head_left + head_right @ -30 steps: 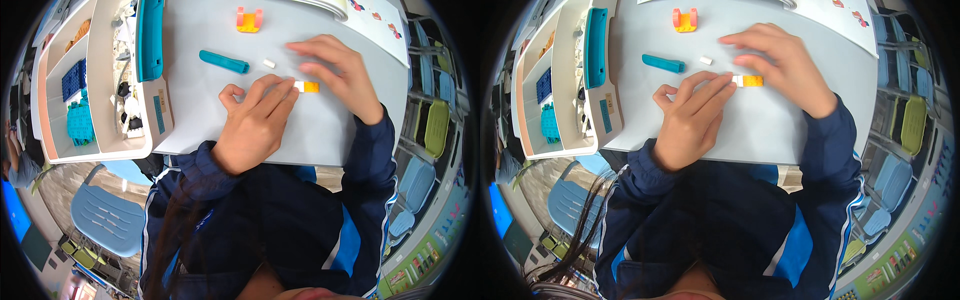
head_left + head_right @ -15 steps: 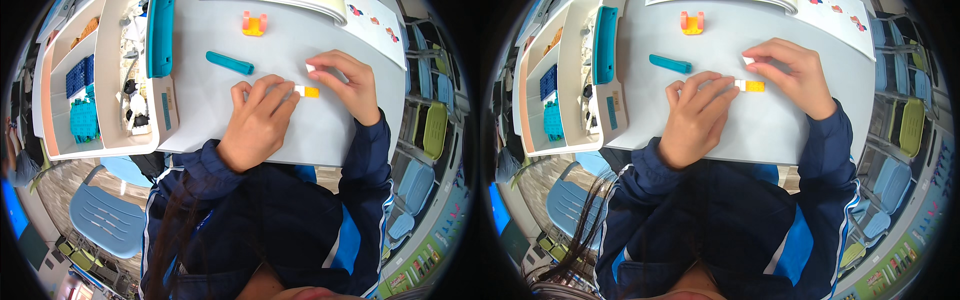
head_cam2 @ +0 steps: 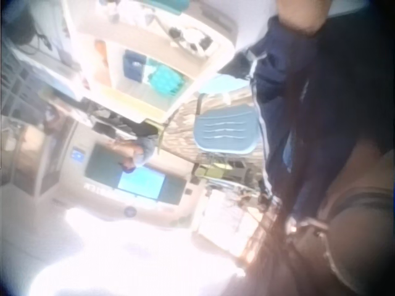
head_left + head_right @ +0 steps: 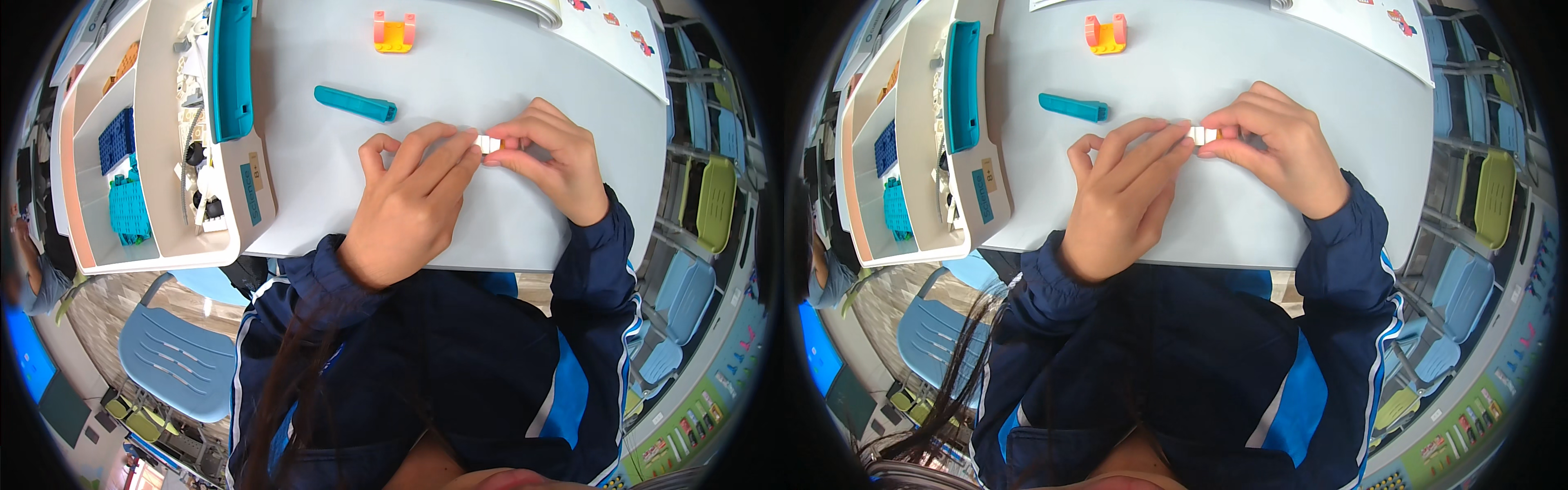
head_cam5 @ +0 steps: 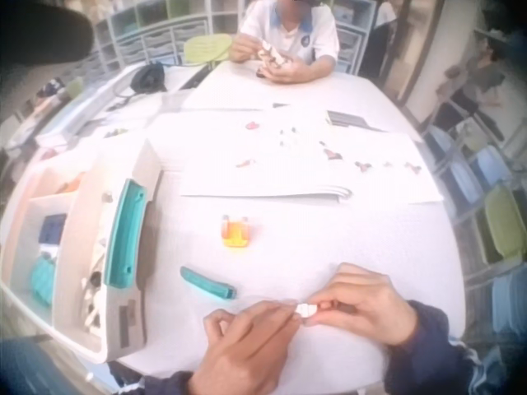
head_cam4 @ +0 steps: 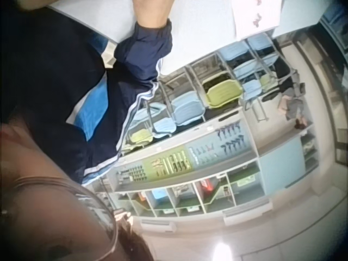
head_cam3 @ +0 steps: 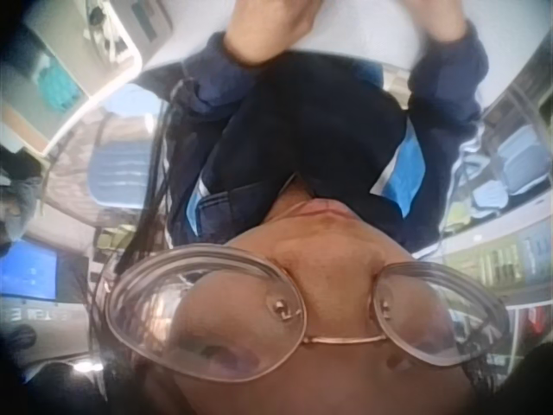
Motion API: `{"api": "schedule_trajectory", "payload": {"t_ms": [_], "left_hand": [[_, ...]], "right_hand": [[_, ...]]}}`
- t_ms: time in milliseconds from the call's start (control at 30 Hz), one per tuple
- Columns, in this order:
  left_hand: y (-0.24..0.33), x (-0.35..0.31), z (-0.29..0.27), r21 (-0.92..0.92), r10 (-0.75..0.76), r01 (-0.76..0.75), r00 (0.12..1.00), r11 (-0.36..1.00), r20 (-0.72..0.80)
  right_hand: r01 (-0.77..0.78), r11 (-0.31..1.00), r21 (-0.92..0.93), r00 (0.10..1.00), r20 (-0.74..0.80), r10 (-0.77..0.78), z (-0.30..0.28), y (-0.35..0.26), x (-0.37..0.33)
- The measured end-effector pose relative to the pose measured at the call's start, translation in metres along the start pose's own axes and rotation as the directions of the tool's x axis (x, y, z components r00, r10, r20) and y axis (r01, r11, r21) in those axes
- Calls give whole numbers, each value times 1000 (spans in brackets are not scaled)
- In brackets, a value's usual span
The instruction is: The person assembles small plastic building blocks by selecting pieces from a compartmentalized tray and connecting them on a tabletop. They repeatedly pick, align, and snap together yellow, pink, white, and teal bricks, forming small structures.
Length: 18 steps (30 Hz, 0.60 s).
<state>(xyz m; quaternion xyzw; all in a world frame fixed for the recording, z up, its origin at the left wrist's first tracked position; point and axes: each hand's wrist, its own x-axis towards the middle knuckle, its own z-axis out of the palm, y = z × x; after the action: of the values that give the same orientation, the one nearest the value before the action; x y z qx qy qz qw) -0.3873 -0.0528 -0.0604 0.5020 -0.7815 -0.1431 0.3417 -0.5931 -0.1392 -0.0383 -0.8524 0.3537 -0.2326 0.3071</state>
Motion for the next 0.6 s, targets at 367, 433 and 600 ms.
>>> {"api": "schedule_trajectory", "payload": {"t_ms": [367, 433, 600], "left_hand": [[2, 0, -1, 49, 0, -2, 999, 999, 39], [1, -1, 1, 77, 12, -14, 999, 997, 35], [2, -1, 1, 110, 15, -17, 1000, 994, 26]], "right_hand": [[9, 998, -63, 999, -51, -12, 2, -3, 2], [79, 989, -122, 995, -57, -87, 3, -6, 3], [110, 985, -134, 992, -44, -117, 4, -5, 2]]}}
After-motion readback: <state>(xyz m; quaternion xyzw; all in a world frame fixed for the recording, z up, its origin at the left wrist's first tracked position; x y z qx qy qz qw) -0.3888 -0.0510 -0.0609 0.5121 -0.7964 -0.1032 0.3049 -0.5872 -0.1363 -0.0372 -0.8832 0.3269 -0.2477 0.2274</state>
